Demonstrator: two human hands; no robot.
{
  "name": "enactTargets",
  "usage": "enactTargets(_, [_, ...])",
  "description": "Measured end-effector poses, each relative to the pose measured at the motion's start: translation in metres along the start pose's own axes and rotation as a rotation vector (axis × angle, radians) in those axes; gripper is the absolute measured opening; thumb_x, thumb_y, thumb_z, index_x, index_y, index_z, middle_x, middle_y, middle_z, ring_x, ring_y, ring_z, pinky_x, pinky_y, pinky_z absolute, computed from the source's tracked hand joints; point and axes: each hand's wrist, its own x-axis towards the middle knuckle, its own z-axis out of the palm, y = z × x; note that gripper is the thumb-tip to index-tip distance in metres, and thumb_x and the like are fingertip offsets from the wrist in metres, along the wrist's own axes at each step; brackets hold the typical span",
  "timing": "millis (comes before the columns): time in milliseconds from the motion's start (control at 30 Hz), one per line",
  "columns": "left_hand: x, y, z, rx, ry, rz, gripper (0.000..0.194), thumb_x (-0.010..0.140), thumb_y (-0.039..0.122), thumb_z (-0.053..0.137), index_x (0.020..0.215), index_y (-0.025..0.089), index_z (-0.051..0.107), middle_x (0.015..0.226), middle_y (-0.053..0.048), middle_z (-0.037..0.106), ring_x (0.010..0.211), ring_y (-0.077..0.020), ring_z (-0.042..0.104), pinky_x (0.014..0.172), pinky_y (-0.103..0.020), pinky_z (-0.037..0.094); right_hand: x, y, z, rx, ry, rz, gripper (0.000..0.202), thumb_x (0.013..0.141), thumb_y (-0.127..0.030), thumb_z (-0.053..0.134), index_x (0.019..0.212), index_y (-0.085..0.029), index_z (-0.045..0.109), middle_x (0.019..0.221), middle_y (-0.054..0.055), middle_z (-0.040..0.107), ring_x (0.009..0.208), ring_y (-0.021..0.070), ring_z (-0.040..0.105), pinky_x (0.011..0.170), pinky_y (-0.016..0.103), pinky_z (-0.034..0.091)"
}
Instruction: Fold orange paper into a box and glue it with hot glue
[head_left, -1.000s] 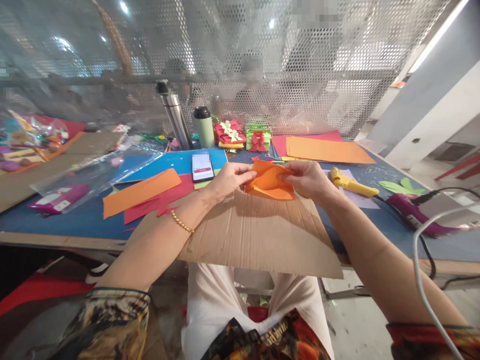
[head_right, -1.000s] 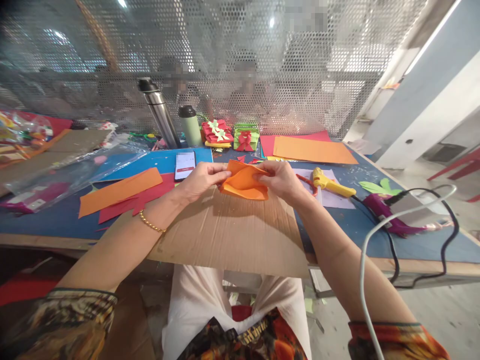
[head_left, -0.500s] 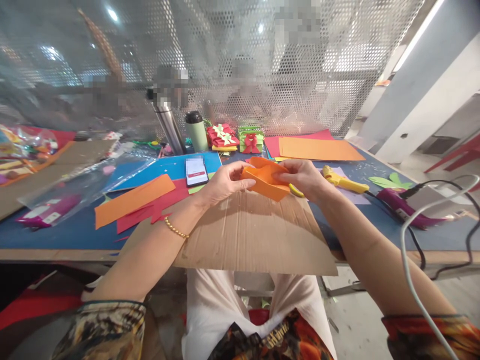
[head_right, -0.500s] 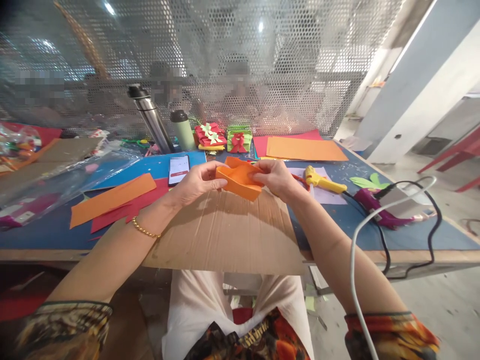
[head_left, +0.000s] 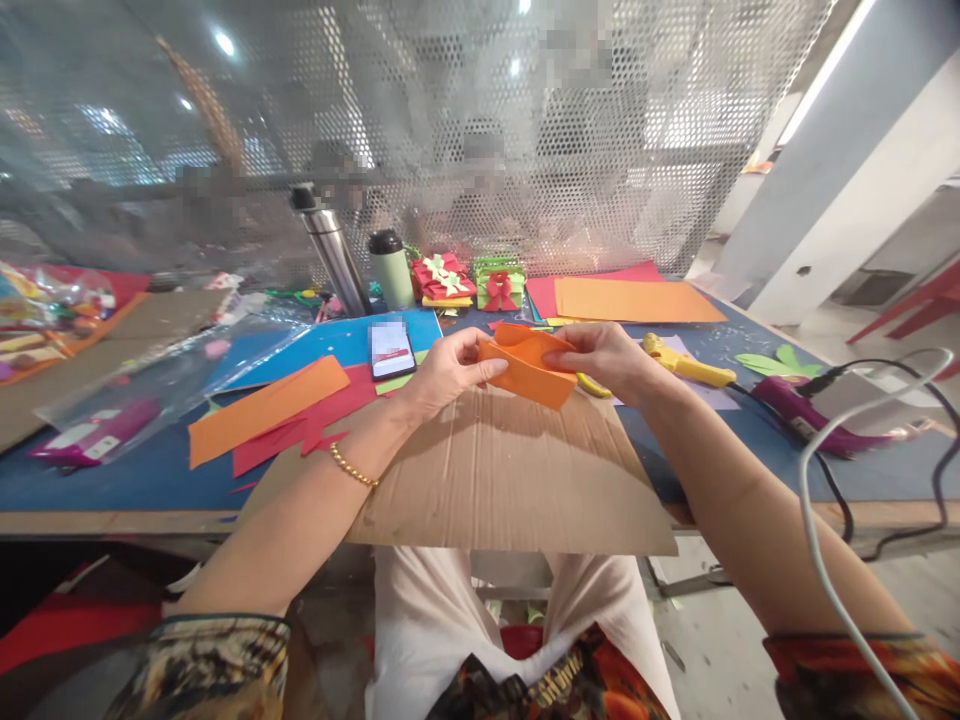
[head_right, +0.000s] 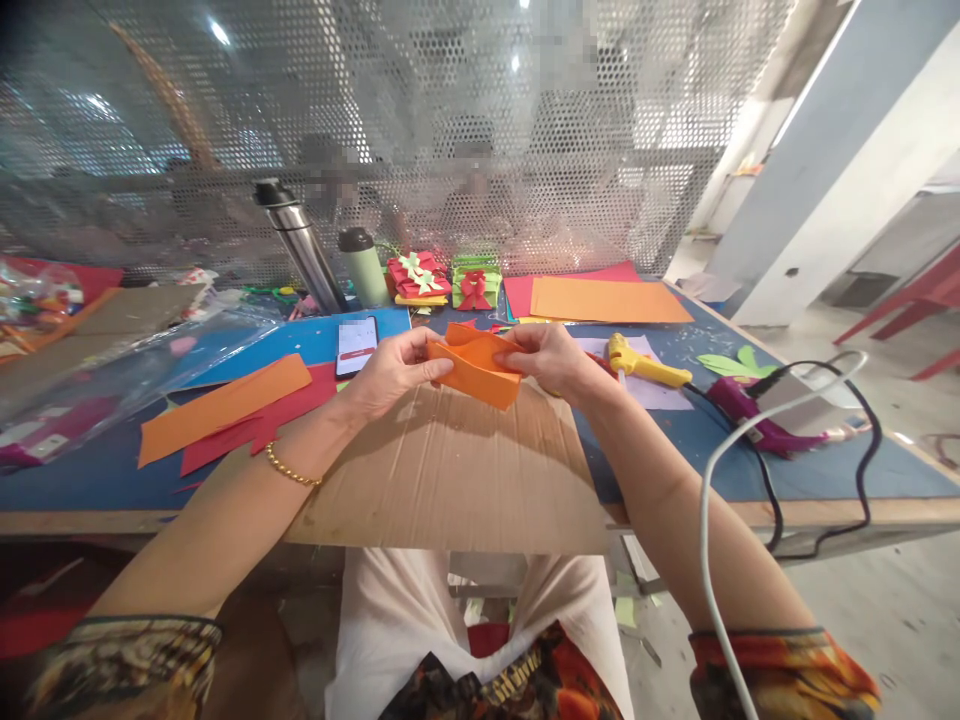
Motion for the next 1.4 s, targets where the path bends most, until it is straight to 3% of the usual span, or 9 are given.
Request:
enactTargets(133, [0.000, 0.001, 0.001, -0.012, -0.010, -0.006, 0.038, 0.068, 0.035, 0.086, 0.093, 0.014, 0.065, 0.086, -0.002, 0.068, 0.071, -0.0102, 0.060, 0.059, -0.022, 0.051, 0.000, 0.001, 0.001, 0.020, 0.023, 0.000, 0.025, 0.064, -0.040, 0.082, 0.071, -0.020, 0.070, 0.071, 0.001, 0.067, 0.065, 0.0128, 0.057, 0.059, 0.027, 0.046])
enactTargets(267, [0.002, 0.000, 0.001, -0.069, 0.035, 0.041, 0.043, 0.065, 0.035, 0.088, 0.095, 0.015, 0.065, 0.092, -0.002, 0.069, 0.072, -0.0104, 0.061, 0.058, -0.022, 0.052, -0.002, -0.003, 0.001, 0.084, 0.042, -0.035, 0.033, 0.068, -0.045, 0.082, 0.088, -0.020, 0.073, 0.088, 0.004, 0.074, 0.079, 0.0169, 0.066, 0.071, 0.030, 0.054])
enactTargets(367, [0.005, -0.003, -0.001, -0.119, 0.108, 0.084, 0.047, 0.062, 0.036, 0.090, 0.096, 0.016, 0.063, 0.091, -0.002, 0.069, 0.073, -0.0110, 0.061, 0.060, -0.024, 0.056, -0.003, -0.008, -0.003, 0.061, 0.245, -0.123, 0.037, 0.074, -0.046, 0.079, 0.098, -0.020, 0.071, 0.094, 0.006, 0.073, 0.082, 0.0175, 0.067, 0.075, 0.033, 0.055])
enactTargets(500, [0.010, -0.008, -0.005, -0.151, 0.202, 0.126, 0.048, 0.062, 0.034, 0.091, 0.096, 0.016, 0.063, 0.089, -0.001, 0.068, 0.078, -0.0130, 0.063, 0.060, -0.024, 0.059, -0.002, -0.009, -0.008, -0.136, 0.517, -0.303, 0.020, 0.085, -0.038, 0.069, 0.092, -0.019, 0.071, 0.083, 0.003, 0.067, 0.074, 0.0155, 0.063, 0.074, 0.034, 0.052])
enactTargets(667, [0.012, -0.013, -0.007, -0.116, 0.230, 0.184, 0.045, 0.063, 0.034, 0.091, 0.096, 0.017, 0.065, 0.088, -0.001, 0.069, 0.076, -0.0131, 0.064, 0.060, -0.024, 0.060, 0.000, 0.003, -0.002, -0.505, 0.315, -0.623, 0.028, 0.085, -0.044, 0.074, 0.101, -0.022, 0.076, 0.096, 0.006, 0.063, 0.078, 0.0175, 0.058, 0.071, 0.036, 0.051])
enactTargets(767, [0.012, -0.015, -0.006, -0.117, 0.208, 0.197, 0.046, 0.064, 0.036, 0.092, 0.096, 0.017, 0.065, 0.091, -0.003, 0.070, 0.078, -0.0140, 0.066, 0.062, -0.026, 0.061, 0.002, 0.012, 0.002, -0.702, 0.289, -0.709, 0.033, 0.085, -0.040, 0.076, 0.113, -0.022, 0.074, 0.107, 0.010, 0.060, 0.088, 0.0220, 0.057, 0.074, 0.039, 0.052])
enactTargets(967, [0.010, -0.013, -0.004, -0.126, 0.197, 0.221, 0.050, 0.064, 0.042, 0.093, 0.097, 0.017, 0.065, 0.089, -0.001, 0.068, 0.079, -0.0138, 0.066, 0.068, -0.028, 0.063, 0.001, 0.014, 0.004, -0.771, 0.345, -0.702, 0.012, 0.090, -0.031, 0.070, 0.096, -0.022, 0.076, 0.102, 0.009, 0.058, 0.088, 0.0220, 0.056, 0.077, 0.041, 0.051])
enactTargets(1233, [0.010, -0.008, -0.003, -0.072, 0.238, 0.290, 0.053, 0.062, 0.041, 0.095, 0.099, 0.018, 0.066, 0.097, -0.002, 0.070, 0.086, -0.0150, 0.067, 0.073, -0.027, 0.063, 0.004, 0.015, 0.004, -0.669, 0.359, -0.713, 0.009, 0.088, -0.031, 0.072, 0.087, -0.022, 0.075, 0.109, 0.011, 0.063, 0.098, 0.0250, 0.060, 0.085, 0.044, 0.051])
enactTargets(1400, [0.008, -0.007, -0.001, -0.099, 0.214, 0.259, 0.049, 0.066, 0.044, 0.092, 0.097, 0.017, 0.065, 0.088, -0.001, 0.068, 0.080, -0.0138, 0.066, 0.073, -0.029, 0.065, 0.002, 0.010, 0.005, -0.637, 0.284, -0.597, 0.014, 0.089, -0.030, 0.068, 0.080, -0.021, 0.072, 0.092, 0.007, 0.064, 0.082, 0.0199, 0.060, 0.076, 0.037, 0.050])
